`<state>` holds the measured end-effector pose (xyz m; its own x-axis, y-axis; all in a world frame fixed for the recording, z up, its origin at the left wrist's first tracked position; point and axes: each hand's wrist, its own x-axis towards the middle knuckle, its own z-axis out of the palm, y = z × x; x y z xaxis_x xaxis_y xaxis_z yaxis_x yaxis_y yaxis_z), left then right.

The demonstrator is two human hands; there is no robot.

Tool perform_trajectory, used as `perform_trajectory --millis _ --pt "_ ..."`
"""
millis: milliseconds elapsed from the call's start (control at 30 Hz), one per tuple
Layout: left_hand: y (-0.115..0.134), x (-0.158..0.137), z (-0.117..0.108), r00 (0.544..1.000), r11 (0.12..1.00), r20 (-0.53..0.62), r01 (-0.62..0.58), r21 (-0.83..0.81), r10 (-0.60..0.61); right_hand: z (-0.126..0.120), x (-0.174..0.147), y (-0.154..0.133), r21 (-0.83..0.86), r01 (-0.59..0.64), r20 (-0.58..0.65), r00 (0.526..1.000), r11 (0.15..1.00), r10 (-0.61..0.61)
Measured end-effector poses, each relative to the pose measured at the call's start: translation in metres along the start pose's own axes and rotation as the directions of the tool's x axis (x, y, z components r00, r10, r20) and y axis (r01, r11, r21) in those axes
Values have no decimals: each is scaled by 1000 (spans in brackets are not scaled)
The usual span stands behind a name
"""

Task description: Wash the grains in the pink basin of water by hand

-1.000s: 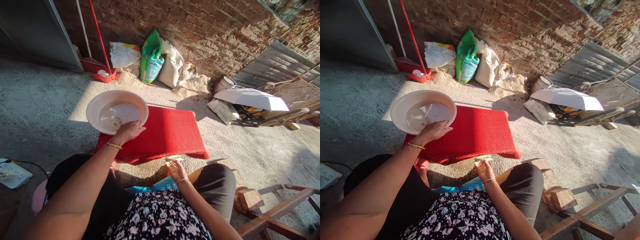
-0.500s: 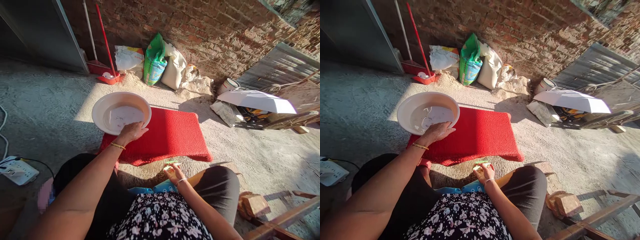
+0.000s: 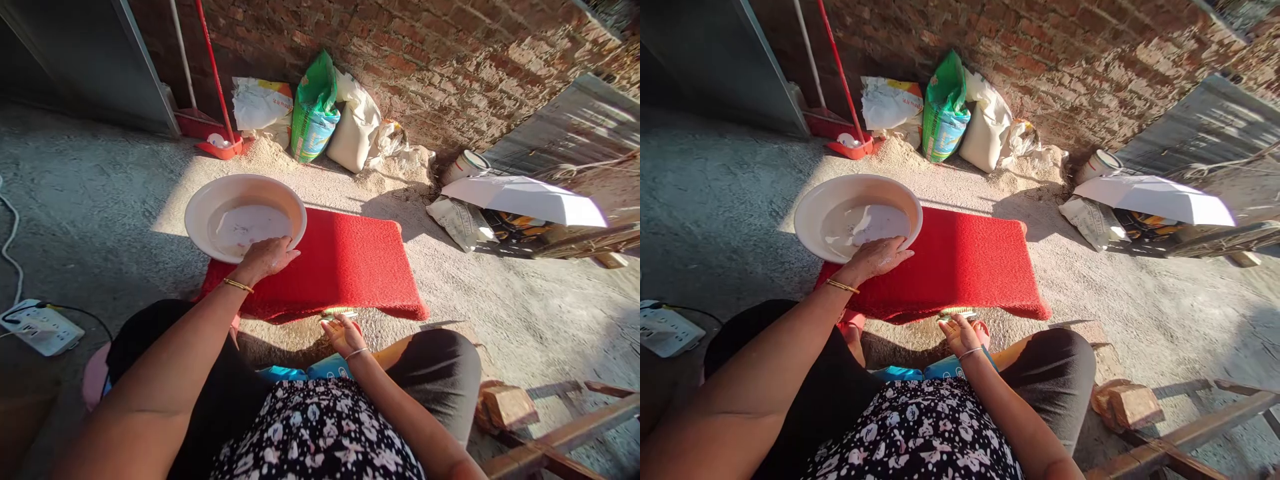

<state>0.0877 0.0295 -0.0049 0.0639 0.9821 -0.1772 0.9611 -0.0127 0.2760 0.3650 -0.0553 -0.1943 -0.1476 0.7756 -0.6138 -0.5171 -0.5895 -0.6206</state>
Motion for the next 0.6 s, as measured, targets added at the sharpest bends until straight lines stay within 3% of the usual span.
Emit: perform_trajectory --millis 233,433,600 --pt "1 -1 -3 1000 1000 20 12 -17 -12 -9 -1 11 -56 -128 -147 982 990 118" --pt "-1 0 2 1000 1000 -15 -19 -11 18 0 -13 4 16 -213 -76 974 977 213" --pt "-1 1 4 1000 1000 -13 -8 -13 8 19 -10 6 21 -176 -7 984 984 177"
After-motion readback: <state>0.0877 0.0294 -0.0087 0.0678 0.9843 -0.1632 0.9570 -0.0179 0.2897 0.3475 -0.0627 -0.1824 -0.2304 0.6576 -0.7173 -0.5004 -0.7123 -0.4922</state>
